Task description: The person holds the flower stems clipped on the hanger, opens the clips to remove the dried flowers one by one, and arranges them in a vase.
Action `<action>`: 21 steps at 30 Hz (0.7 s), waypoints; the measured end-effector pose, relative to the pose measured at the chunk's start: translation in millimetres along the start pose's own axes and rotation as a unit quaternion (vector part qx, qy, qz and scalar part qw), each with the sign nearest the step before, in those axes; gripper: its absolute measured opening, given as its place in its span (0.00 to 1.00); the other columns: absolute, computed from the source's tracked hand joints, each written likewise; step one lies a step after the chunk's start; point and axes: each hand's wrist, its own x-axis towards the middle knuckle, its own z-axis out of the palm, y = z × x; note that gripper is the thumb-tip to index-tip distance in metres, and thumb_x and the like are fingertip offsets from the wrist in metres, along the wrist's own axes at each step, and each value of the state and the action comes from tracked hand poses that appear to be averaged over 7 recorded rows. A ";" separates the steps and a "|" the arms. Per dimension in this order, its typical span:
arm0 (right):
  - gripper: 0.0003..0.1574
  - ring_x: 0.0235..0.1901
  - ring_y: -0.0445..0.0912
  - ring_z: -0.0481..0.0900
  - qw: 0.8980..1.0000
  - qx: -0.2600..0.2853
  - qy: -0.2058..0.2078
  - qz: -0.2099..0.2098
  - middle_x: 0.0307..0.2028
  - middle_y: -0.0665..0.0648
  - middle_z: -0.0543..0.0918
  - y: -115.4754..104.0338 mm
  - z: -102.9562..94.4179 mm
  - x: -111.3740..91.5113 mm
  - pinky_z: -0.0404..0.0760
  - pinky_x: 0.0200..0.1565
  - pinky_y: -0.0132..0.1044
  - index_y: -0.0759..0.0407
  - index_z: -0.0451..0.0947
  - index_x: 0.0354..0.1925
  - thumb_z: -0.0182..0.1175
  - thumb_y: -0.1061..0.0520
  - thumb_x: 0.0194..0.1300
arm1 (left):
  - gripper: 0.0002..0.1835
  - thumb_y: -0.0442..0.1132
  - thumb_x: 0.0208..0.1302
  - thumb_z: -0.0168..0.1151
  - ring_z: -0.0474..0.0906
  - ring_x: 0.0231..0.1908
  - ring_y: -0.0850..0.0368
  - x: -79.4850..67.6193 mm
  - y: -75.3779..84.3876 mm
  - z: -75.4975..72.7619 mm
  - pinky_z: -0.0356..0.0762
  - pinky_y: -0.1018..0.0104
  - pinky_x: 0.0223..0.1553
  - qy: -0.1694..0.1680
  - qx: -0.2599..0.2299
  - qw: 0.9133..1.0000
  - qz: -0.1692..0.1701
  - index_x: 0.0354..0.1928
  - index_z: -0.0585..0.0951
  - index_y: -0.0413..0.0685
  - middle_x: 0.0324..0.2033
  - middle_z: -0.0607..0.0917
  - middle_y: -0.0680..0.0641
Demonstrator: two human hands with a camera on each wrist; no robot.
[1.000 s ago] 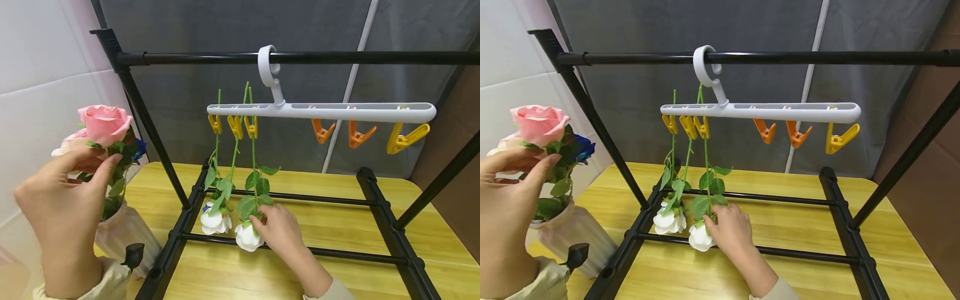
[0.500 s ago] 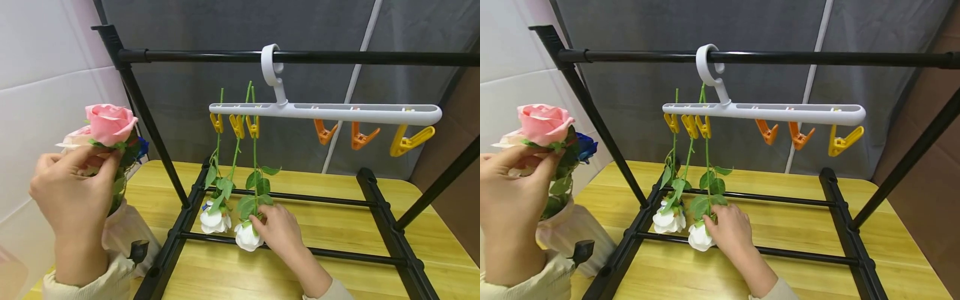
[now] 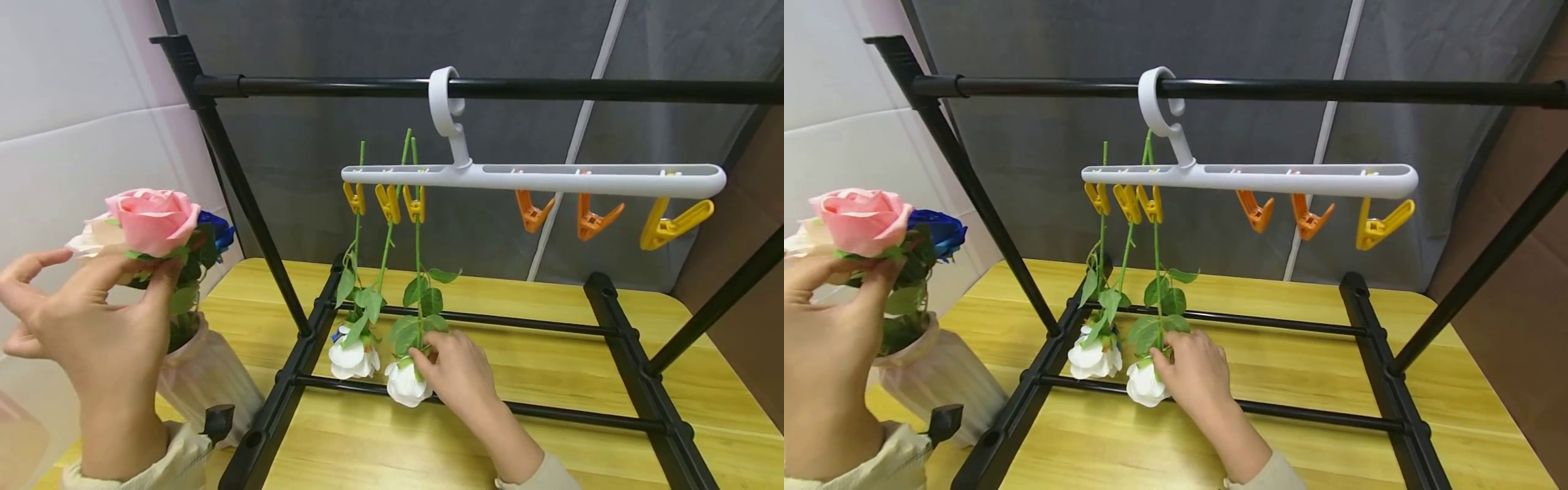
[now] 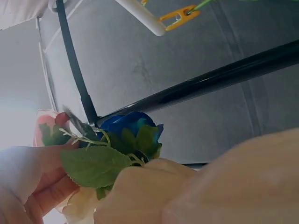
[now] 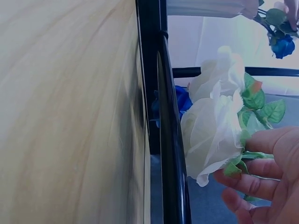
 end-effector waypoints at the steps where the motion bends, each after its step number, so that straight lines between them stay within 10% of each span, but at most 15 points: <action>1: 0.10 0.24 0.38 0.70 1.000 0.000 0.002 -0.001 0.22 0.46 0.81 0.2 0.1 0.0 0.67 0.23 0.30 0.54 0.86 0.33 0.68 0.49 0.63 | 0.14 0.42 0.59 0.71 0.51 0.58 0.75 -0.5 -1.9 -0.4 0.29 0.41 0.61 -0.007 0.003 1.000 -0.001 0.33 0.87 0.35 0.21 0.66 0.90; 12: 0.10 0.24 0.38 0.70 1.000 -0.003 -0.006 0.007 0.22 0.45 0.81 -0.8 2.6 0.7 0.67 0.23 0.30 0.53 0.86 0.33 0.68 0.48 0.63 | 0.11 0.39 0.57 0.70 0.51 0.56 0.73 -6.3 -29.7 2.1 0.34 0.38 0.58 -0.072 0.036 0.997 0.002 0.30 0.87 0.35 0.16 0.61 0.90; 21: 0.10 0.24 0.38 0.70 1.000 -0.011 0.003 0.016 0.23 0.46 0.82 -1.2 4.6 1.9 0.67 0.24 0.30 0.53 0.86 0.34 0.68 0.48 0.63 | 0.11 0.38 0.55 0.71 0.61 0.64 0.42 -8.2 -42.7 1.8 0.36 0.36 0.56 -0.102 0.051 0.993 -0.010 0.30 0.86 0.34 0.12 0.58 0.87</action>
